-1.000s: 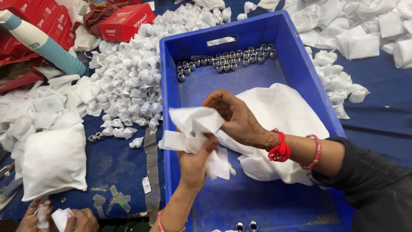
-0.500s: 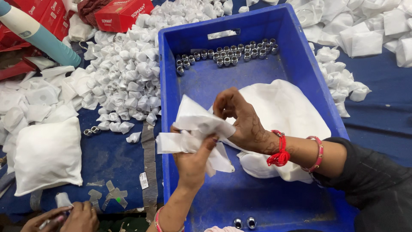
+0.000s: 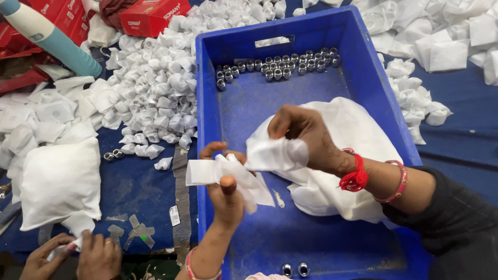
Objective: The person wraps metal components in protective foam sheets by hand and places them into a blue container.
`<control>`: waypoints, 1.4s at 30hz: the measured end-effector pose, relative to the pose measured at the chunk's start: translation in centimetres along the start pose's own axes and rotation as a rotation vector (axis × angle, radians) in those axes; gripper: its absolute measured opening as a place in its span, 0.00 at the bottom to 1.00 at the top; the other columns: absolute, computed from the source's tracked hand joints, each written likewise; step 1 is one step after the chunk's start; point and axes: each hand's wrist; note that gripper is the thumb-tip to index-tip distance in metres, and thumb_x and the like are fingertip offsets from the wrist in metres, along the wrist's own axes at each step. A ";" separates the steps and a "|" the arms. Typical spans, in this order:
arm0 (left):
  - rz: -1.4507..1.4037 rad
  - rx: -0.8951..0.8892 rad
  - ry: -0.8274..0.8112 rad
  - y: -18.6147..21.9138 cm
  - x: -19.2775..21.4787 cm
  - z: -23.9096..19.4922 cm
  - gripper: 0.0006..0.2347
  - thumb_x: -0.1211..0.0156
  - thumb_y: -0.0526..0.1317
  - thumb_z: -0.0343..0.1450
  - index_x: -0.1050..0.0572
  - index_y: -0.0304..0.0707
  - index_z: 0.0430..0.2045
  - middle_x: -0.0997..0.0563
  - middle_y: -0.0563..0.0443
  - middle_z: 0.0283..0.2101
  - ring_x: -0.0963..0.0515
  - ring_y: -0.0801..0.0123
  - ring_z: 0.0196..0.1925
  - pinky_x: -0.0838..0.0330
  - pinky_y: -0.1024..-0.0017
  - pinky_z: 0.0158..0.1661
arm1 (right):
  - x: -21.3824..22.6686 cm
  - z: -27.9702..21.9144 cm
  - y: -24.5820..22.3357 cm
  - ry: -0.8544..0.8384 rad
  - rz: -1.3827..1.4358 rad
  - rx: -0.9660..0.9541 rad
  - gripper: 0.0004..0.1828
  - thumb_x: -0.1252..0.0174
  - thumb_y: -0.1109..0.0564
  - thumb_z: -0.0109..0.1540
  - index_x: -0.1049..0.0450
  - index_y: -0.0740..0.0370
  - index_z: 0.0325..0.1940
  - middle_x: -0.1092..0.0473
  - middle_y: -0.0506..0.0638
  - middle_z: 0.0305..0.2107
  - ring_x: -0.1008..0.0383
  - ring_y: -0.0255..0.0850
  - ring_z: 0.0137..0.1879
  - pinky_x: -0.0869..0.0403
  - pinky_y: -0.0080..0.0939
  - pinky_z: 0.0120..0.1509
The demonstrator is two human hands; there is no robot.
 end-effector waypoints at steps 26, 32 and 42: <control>0.201 0.054 -0.064 0.4 1.0 -0.2 0.20 0.42 0.50 0.78 0.33 0.32 0.55 0.27 0.47 0.52 0.26 0.71 0.54 0.31 0.73 0.57 | -2.3 -0.5 -4.3 -0.353 -0.475 -0.012 0.17 0.41 0.59 0.66 0.27 0.66 0.58 0.38 0.61 0.60 0.28 0.47 0.63 0.23 0.46 0.65; 0.232 0.110 -0.095 0.2 0.2 -0.7 0.20 0.41 0.49 0.77 0.34 0.31 0.53 0.28 0.47 0.50 0.26 0.71 0.49 0.27 0.73 0.50 | -2.4 -1.0 -2.5 -0.032 -0.149 -0.147 0.08 0.37 0.65 0.63 0.25 0.64 0.46 0.23 0.52 0.41 0.20 0.36 0.45 0.18 0.34 0.50; 0.221 0.007 0.063 0.8 0.3 -0.6 0.14 0.42 0.45 0.79 0.31 0.32 0.51 0.26 0.47 0.46 0.26 0.72 0.47 0.30 0.74 0.51 | -3.2 -1.0 -2.6 -0.285 -0.480 0.162 0.19 0.42 0.69 0.64 0.26 0.61 0.59 0.34 0.55 0.59 0.23 0.43 0.60 0.19 0.37 0.58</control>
Point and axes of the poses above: each hand's wrist, its own z-axis towards the middle knuckle, its own x-axis out of the back of the hand, y = z × x
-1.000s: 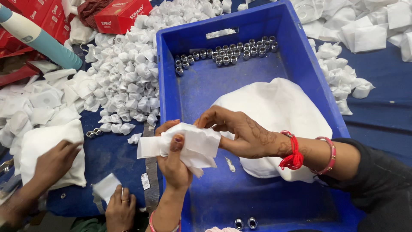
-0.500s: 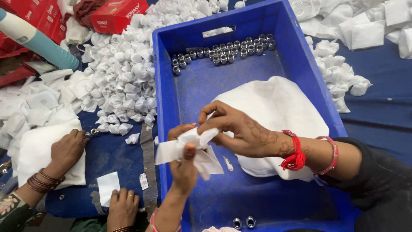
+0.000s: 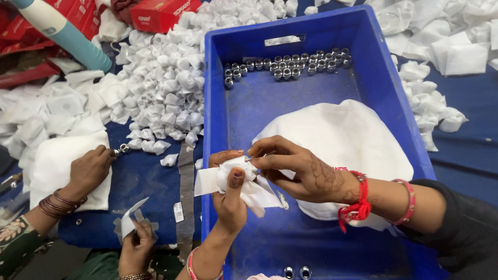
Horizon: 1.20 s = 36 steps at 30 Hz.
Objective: The person wraps metal components in protective foam sheets by hand and places them into a blue container.
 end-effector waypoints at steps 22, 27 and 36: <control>0.170 -0.097 -0.210 -0.6 0.7 -1.2 0.18 0.43 0.48 0.78 0.29 0.28 0.51 0.27 0.44 0.52 0.26 0.66 0.55 0.30 0.71 0.57 | 0.1 -1.7 -1.2 0.155 0.282 -0.279 0.08 0.35 0.69 0.59 0.22 0.67 0.43 0.21 0.53 0.41 0.18 0.38 0.49 0.17 0.35 0.54; -0.022 -0.081 -0.303 0.0 -0.1 -1.0 0.17 0.41 0.46 0.80 0.31 0.28 0.51 0.25 0.43 0.47 0.25 0.68 0.50 0.29 0.69 0.55 | 1.1 -1.3 -0.8 0.138 0.240 -0.395 0.14 0.28 0.65 0.55 0.27 0.63 0.39 0.33 0.50 0.43 0.25 0.35 0.48 0.15 0.36 0.45; 0.302 -0.021 -0.228 0.9 -1.2 0.0 0.18 0.40 0.47 0.77 0.33 0.32 0.52 0.23 0.48 0.44 0.22 0.71 0.40 0.24 0.73 0.43 | 0.0 0.3 0.2 0.184 0.123 -0.055 0.24 0.37 0.67 0.60 0.34 0.62 0.60 0.37 0.54 0.56 0.30 0.41 0.64 0.18 0.40 0.63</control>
Point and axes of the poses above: each hand's wrist, its own z-axis towards the middle knuckle, its own x-axis out of the back of the hand, y = z × x
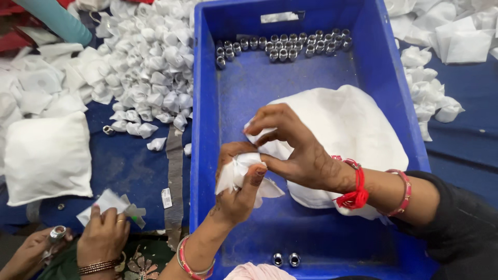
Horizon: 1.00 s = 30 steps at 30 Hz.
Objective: The person wraps metal components in protective foam sheets by hand and places them into a blue container.
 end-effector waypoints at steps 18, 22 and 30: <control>-0.750 0.161 0.236 -1.7 0.9 2.0 0.10 0.36 0.39 0.74 0.33 0.37 0.38 0.32 0.55 0.26 0.32 0.75 0.26 0.34 0.75 0.30 | 1.2 6.6 4.6 -0.699 -0.416 -0.591 0.18 0.47 0.64 0.61 0.20 0.56 0.53 0.19 0.54 0.37 0.17 0.36 0.37 0.20 0.39 0.47; -0.666 0.121 0.257 -2.1 1.0 2.0 0.09 0.36 0.37 0.74 0.32 0.37 0.38 0.30 0.55 0.29 0.30 0.76 0.30 0.32 0.76 0.34 | 1.7 12.4 1.5 -0.296 0.153 -0.099 0.28 0.46 0.58 0.69 0.44 0.52 0.72 0.43 0.49 0.66 0.28 0.39 0.64 0.22 0.42 0.65; -0.106 0.124 0.070 -1.7 0.4 2.4 0.07 0.36 0.33 0.71 0.26 0.34 0.39 0.22 0.54 0.32 0.23 0.76 0.34 0.26 0.74 0.34 | -0.8 7.1 -2.7 -0.451 -0.397 -0.064 0.19 0.34 0.54 0.61 0.26 0.58 0.54 0.26 0.52 0.53 0.22 0.42 0.57 0.20 0.42 0.61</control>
Point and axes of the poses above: each hand's wrist, its own z-axis towards the middle knuckle, its own x-axis out of the back of the hand, y = z × x
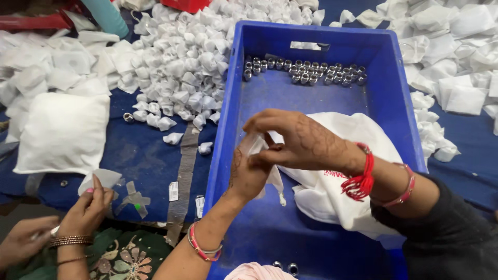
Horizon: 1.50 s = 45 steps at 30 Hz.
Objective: The person wraps metal components in protective foam sheets by hand and places them into a blue container.
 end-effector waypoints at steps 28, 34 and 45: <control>-0.335 0.138 -0.009 -0.3 1.7 -0.4 0.28 0.34 0.57 0.66 0.26 0.32 0.50 0.23 0.56 0.32 0.23 0.78 0.31 0.25 0.79 0.31 | -1.1 -6.7 6.4 0.462 0.755 -0.180 0.10 0.34 0.68 0.61 0.30 0.62 0.34 0.27 0.51 0.38 0.22 0.38 0.53 0.20 0.39 0.62; -0.397 0.165 0.194 -1.4 2.7 0.3 0.11 0.34 0.44 0.74 0.26 0.34 0.36 0.24 0.54 0.32 0.23 0.75 0.31 0.26 0.75 0.32 | -0.9 -6.7 5.4 0.279 0.837 -0.304 0.09 0.36 0.60 0.63 0.29 0.64 0.42 0.26 0.51 0.39 0.22 0.40 0.51 0.21 0.42 0.60; 0.032 0.192 -0.042 0.3 2.4 0.5 0.11 0.25 0.36 0.63 0.23 0.38 0.32 0.18 0.58 0.28 0.20 0.82 0.29 0.24 0.81 0.30 | -0.5 -6.4 5.2 0.358 0.573 -0.406 0.11 0.34 0.60 0.58 0.23 0.65 0.43 0.21 0.51 0.38 0.18 0.34 0.44 0.18 0.35 0.50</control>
Point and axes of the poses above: each hand's wrist, its own z-axis towards the middle knuckle, its own x-axis out of the back of the hand, y = z × x
